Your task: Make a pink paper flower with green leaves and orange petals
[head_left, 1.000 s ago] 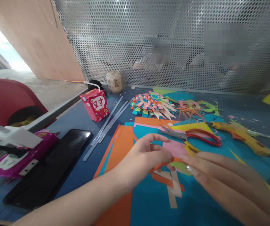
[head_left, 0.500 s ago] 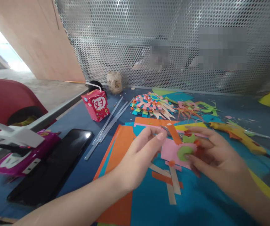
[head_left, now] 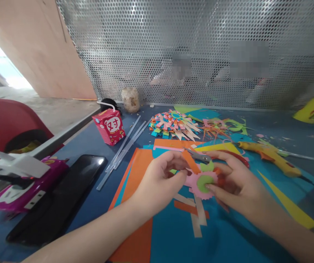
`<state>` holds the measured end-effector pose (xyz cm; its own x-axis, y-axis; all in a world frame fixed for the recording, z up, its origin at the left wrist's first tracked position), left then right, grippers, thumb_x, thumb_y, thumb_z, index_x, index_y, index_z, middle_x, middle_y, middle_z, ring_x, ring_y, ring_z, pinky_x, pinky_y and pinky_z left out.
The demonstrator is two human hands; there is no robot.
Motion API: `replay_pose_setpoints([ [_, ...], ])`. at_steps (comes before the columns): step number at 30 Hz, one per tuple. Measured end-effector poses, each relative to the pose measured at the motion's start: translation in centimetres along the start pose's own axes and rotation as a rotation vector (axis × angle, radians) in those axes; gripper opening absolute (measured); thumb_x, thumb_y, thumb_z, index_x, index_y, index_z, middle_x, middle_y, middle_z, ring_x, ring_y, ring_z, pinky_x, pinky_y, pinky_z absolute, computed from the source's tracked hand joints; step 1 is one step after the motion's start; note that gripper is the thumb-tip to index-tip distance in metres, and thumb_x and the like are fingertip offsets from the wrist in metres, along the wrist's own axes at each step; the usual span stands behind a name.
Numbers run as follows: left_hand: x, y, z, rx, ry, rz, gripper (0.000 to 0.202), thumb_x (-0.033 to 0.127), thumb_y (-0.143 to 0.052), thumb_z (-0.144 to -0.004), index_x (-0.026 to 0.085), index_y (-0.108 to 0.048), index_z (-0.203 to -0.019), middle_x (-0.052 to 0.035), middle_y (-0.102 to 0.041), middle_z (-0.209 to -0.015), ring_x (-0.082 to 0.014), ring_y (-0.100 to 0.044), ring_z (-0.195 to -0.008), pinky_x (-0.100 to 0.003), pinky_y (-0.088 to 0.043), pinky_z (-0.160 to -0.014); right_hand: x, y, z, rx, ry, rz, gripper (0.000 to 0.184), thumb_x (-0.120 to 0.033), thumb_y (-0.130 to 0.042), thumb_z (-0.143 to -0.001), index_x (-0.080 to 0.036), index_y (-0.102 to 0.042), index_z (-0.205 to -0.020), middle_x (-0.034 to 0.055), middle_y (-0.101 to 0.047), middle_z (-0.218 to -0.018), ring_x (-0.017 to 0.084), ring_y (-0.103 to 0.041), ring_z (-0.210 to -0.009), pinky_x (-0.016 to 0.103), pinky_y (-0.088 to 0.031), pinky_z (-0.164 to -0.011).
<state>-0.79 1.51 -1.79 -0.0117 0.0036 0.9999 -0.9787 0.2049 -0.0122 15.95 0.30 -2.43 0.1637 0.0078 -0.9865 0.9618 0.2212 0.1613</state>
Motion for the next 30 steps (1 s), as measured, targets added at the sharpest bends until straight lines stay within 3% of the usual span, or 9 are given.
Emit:
replay_pose_setpoints([
  [5,0.1,0.0,-0.1,-0.014,0.005,0.024,0.011,0.013,-0.057,-0.071,0.015,-0.055,-0.081,-0.0014,-0.059,-0.074,-0.0129,-0.057,-0.071,-0.024,-0.042,-0.062,0.1,-0.3,0.0,-0.008,-0.025,-0.088,0.051,-0.021,-0.063,-0.073,-0.032,-0.038,-0.116,-0.0002,-0.062,-0.093,0.005,-0.047,-0.041,0.017,-0.041,-0.034],
  [9,0.1,0.0,-0.2,0.036,0.017,0.008,0.005,0.016,-0.059,-0.073,0.015,-0.055,-0.072,0.0036,-0.054,-0.06,-0.0071,-0.05,-0.056,-0.019,-0.039,-0.053,0.4,-0.3,-0.1,0.007,-0.02,-0.14,0.05,-0.023,-0.065,-0.072,-0.032,-0.041,-0.115,0.0036,-0.058,-0.107,0.01,-0.058,-0.059,0.019,-0.047,-0.038],
  [18,0.3,0.1,-0.1,0.067,0.044,0.019,0.005,0.016,-0.059,-0.075,0.015,-0.059,-0.07,0.006,-0.056,-0.052,-0.0034,-0.047,-0.048,-0.015,-0.035,-0.047,0.7,0.0,-0.5,0.051,0.027,-0.059,0.046,-0.026,-0.066,-0.072,-0.028,-0.042,-0.111,0.0026,-0.057,-0.098,0.01,-0.059,-0.052,0.023,-0.051,-0.038],
  [25,0.5,0.2,0.1,0.03,0.007,0.064,0.005,0.012,-0.055,-0.076,0.015,-0.059,-0.075,0.0025,-0.062,-0.063,-0.0059,-0.055,-0.057,-0.016,-0.04,-0.051,1.1,0.3,-0.8,0.042,0.059,-0.076,0.042,-0.027,-0.066,-0.073,-0.027,-0.042,-0.108,0.0006,-0.056,-0.094,0.011,-0.061,-0.05,0.026,-0.055,-0.043],
  [28,0.3,0.3,0.0,0.114,-0.037,0.041,0.02,0.008,-0.057,-0.07,0.016,-0.056,-0.088,-0.0025,-0.064,-0.094,-0.0103,-0.058,-0.077,-0.018,-0.044,-0.057,1.2,0.5,-1.0,0.054,0.097,-0.07,0.042,-0.028,-0.067,-0.072,-0.027,-0.043,-0.106,0.0029,-0.057,-0.099,0.015,-0.065,-0.066,0.025,-0.056,-0.046],
  [30,0.1,0.6,-0.2,0.19,-0.066,0.027,0.03,0.011,-0.064,-0.066,0.017,-0.053,-0.094,-0.0025,-0.061,-0.095,-0.0117,-0.057,-0.08,-0.02,-0.046,-0.059,1.0,0.6,-1.1,0.081,0.115,-0.036,0.039,-0.028,-0.067,-0.071,-0.026,-0.045,-0.104,0.0048,-0.058,-0.101,0.016,-0.065,-0.072,0.023,-0.056,-0.047],
])
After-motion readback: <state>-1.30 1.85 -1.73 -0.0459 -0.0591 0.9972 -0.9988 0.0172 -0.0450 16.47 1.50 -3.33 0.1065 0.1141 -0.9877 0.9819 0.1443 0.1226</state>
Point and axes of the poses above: each hand's wrist, its own z-axis away from the middle knuckle, its own y-axis out of the back of the hand, x = y × z, the point moved 1 cm from there along -z, towards the middle knuckle
